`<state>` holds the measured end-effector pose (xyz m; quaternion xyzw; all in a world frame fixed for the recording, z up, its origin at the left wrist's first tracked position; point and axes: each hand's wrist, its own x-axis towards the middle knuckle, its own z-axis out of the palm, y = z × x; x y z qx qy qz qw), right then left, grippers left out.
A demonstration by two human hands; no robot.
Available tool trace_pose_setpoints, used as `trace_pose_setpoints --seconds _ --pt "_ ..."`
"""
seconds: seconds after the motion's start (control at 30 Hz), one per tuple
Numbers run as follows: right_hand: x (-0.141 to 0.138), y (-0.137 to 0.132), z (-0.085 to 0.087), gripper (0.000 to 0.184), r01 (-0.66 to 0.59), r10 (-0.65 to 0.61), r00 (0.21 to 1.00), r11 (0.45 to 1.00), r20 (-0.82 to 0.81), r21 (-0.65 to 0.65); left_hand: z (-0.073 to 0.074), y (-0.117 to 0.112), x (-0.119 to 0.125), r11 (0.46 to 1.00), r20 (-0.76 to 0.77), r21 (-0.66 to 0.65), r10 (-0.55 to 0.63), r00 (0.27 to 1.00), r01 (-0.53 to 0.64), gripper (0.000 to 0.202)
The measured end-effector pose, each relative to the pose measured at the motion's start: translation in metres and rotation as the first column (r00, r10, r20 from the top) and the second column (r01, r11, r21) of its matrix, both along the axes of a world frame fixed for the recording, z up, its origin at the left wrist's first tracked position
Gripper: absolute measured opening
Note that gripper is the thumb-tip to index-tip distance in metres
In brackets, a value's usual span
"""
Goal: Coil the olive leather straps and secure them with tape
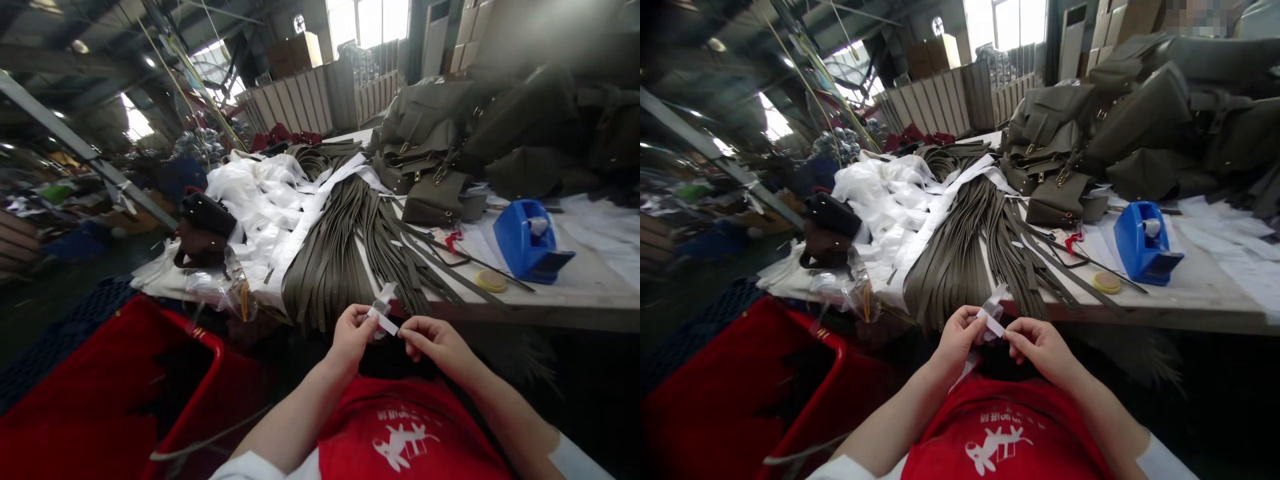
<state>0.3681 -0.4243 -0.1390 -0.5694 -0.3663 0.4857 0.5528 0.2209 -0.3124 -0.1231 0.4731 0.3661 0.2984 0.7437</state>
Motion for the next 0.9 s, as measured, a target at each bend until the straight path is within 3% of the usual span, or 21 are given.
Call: trace_pose_setpoints --seconds 0.63,0.9 --pt "-0.004 0.018 -0.02 0.045 0.005 0.0 0.998 0.996 0.057 -0.092 -0.005 -0.004 -0.005 0.999 0.023 -0.037 -0.029 0.999 0.03 0.056" --pt "-0.005 0.025 -0.021 0.049 -0.013 0.004 0.998 0.99 -0.06 -0.137 -0.006 -0.003 -0.009 0.991 0.1 -0.118 -0.057 0.993 0.068 0.054"
